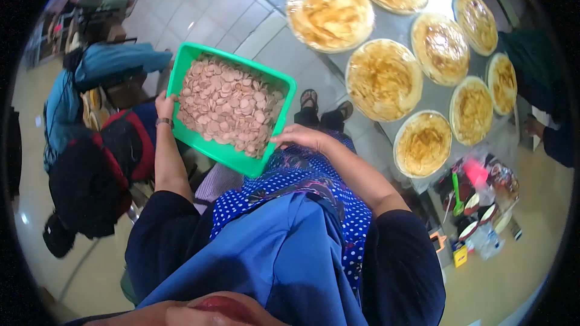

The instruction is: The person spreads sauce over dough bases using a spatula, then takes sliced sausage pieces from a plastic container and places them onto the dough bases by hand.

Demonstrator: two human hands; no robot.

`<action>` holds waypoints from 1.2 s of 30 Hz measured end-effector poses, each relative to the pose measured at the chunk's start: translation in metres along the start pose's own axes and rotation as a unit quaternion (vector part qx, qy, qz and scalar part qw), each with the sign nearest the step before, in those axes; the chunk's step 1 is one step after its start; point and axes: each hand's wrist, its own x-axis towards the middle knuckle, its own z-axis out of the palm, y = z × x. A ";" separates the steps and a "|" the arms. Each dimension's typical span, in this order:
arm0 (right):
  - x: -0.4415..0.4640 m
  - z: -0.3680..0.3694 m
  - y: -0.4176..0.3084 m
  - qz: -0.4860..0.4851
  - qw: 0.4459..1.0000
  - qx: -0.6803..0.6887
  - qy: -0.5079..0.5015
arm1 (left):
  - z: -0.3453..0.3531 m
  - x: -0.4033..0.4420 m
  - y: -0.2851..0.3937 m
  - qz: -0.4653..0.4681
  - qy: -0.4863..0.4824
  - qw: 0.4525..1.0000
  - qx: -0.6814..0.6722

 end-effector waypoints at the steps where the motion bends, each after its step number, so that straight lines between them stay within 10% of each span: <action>1: -0.003 0.008 -0.009 0.035 0.997 -0.051 -0.047 | -0.017 -0.001 0.006 0.009 -0.023 1.000 -0.005; 4: -0.033 0.049 -0.050 -0.032 0.970 -0.171 -0.169 | -0.049 0.014 0.006 0.038 -0.096 0.995 0.005; 7: -0.074 0.073 -0.101 0.111 0.922 -0.284 -0.237 | -0.053 -0.021 0.065 0.072 -0.069 0.984 0.148; 10: -0.098 0.066 -0.078 -0.027 0.854 -0.295 -0.429 | -0.028 -0.060 0.090 0.008 -0.047 0.978 0.202; 12: -0.134 0.072 -0.098 0.117 0.926 -0.211 -0.291 | -0.026 -0.081 0.108 -0.016 -0.052 0.978 0.200; 20: -0.207 0.022 -0.094 0.052 0.936 -0.160 -0.309 | 0.023 -0.076 0.090 0.096 -0.028 0.995 0.031; 24: -0.289 -0.046 -0.098 -0.059 0.955 -0.236 -0.167 | 0.015 -0.100 0.133 0.091 -0.029 0.993 0.071; 26: -0.351 -0.088 -0.088 -0.105 0.978 -0.150 0.098 | 0.018 -0.108 0.150 0.104 -0.009 0.992 0.070; 29: -0.421 -0.154 -0.043 -0.210 0.777 0.036 0.592 | 0.025 -0.104 0.153 0.071 -0.008 0.992 0.106; 33: -0.466 -0.251 0.065 -0.131 0.505 -0.061 0.851 | 0.031 -0.107 0.162 0.055 -0.015 0.992 0.109; 36: -0.450 -0.250 0.075 -0.135 0.585 0.072 0.796 | 0.034 -0.108 0.165 0.076 0.000 0.991 0.111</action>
